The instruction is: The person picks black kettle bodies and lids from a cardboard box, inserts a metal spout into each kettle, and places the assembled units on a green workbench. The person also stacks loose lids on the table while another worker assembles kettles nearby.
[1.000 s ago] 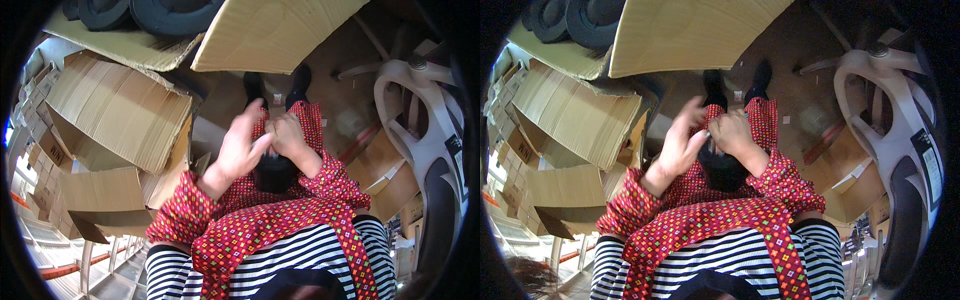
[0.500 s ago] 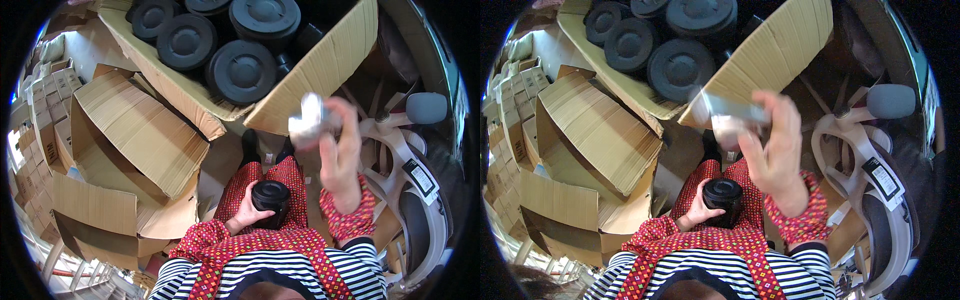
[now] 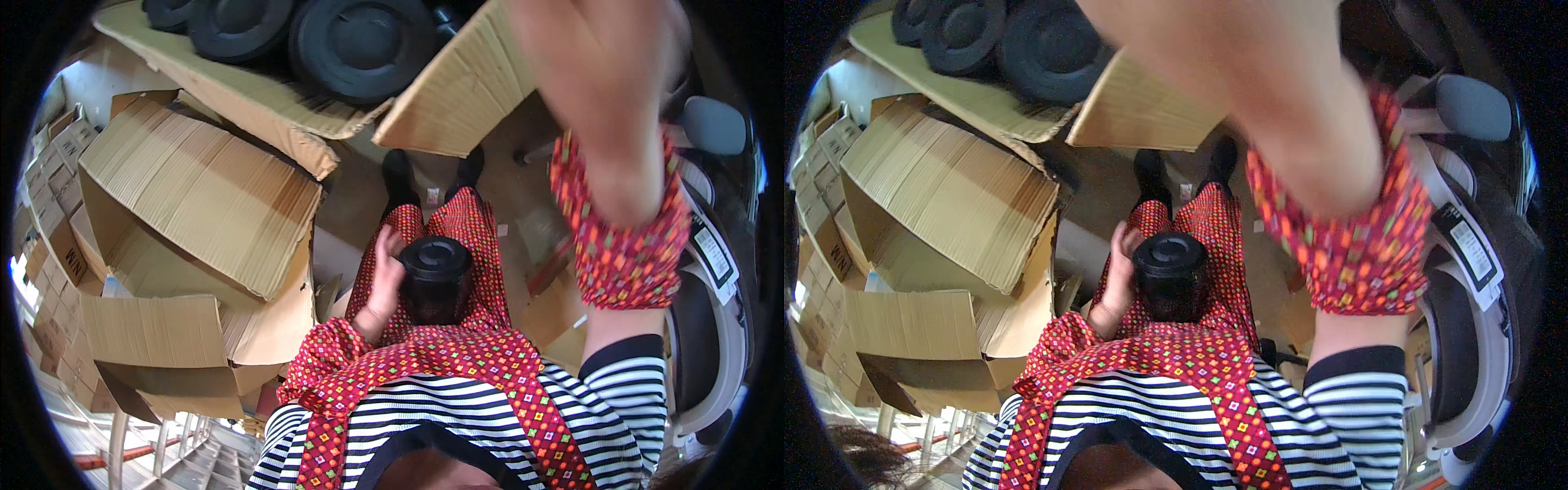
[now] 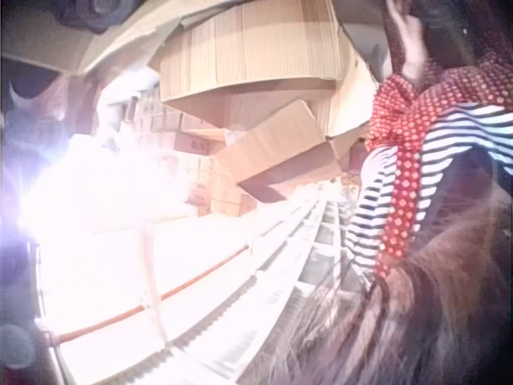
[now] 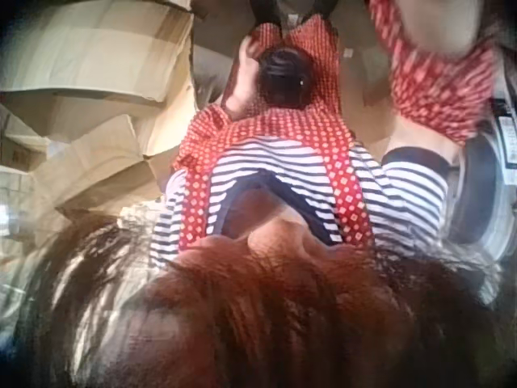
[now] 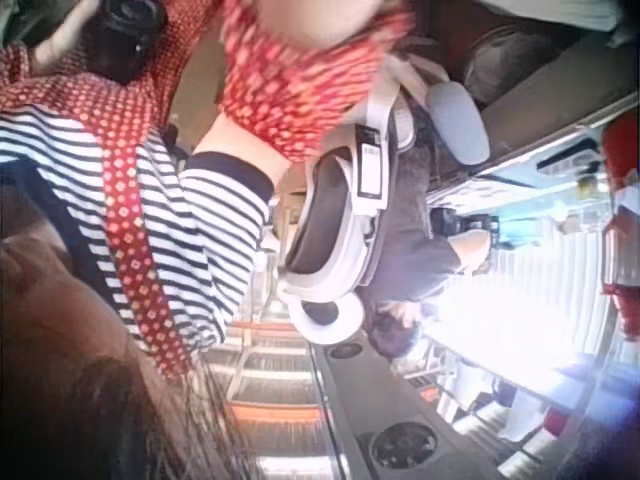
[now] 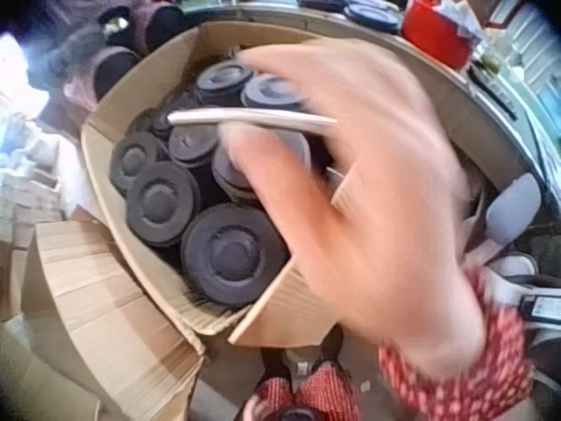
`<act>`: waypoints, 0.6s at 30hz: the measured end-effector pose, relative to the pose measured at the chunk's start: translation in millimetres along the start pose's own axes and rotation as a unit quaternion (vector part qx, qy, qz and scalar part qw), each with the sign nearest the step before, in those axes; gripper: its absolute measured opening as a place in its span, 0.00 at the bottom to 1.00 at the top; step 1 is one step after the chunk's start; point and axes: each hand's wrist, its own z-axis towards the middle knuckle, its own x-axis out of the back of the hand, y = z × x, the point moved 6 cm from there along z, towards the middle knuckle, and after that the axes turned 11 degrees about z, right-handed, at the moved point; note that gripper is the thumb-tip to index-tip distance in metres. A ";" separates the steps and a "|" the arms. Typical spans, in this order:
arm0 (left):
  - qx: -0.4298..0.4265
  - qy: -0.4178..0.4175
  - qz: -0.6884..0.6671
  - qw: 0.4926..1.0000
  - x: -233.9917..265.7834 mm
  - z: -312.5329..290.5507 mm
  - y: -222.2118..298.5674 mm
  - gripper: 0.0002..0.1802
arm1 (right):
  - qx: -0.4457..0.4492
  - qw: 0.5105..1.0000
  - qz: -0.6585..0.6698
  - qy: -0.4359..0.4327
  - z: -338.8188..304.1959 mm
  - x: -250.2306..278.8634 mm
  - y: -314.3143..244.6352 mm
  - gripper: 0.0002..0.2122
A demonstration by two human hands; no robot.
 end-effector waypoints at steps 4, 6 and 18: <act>0.144 0.159 -0.225 0.950 44.0 36.0 -9.0 0.46 | -0.276 0.946 0.169 0.031 -133.5 70.1 -18.0 0.20; 0.145 0.167 -0.236 0.946 62.1 52.2 -11.9 0.47 | -0.479 0.846 0.219 0.084 -237.5 90.3 -13.2 0.24; 0.193 -0.083 -0.158 0.965 -23.5 35.4 -16.9 0.47 | -0.746 0.465 0.477 0.008 -395.8 -11.5 -156.4 0.34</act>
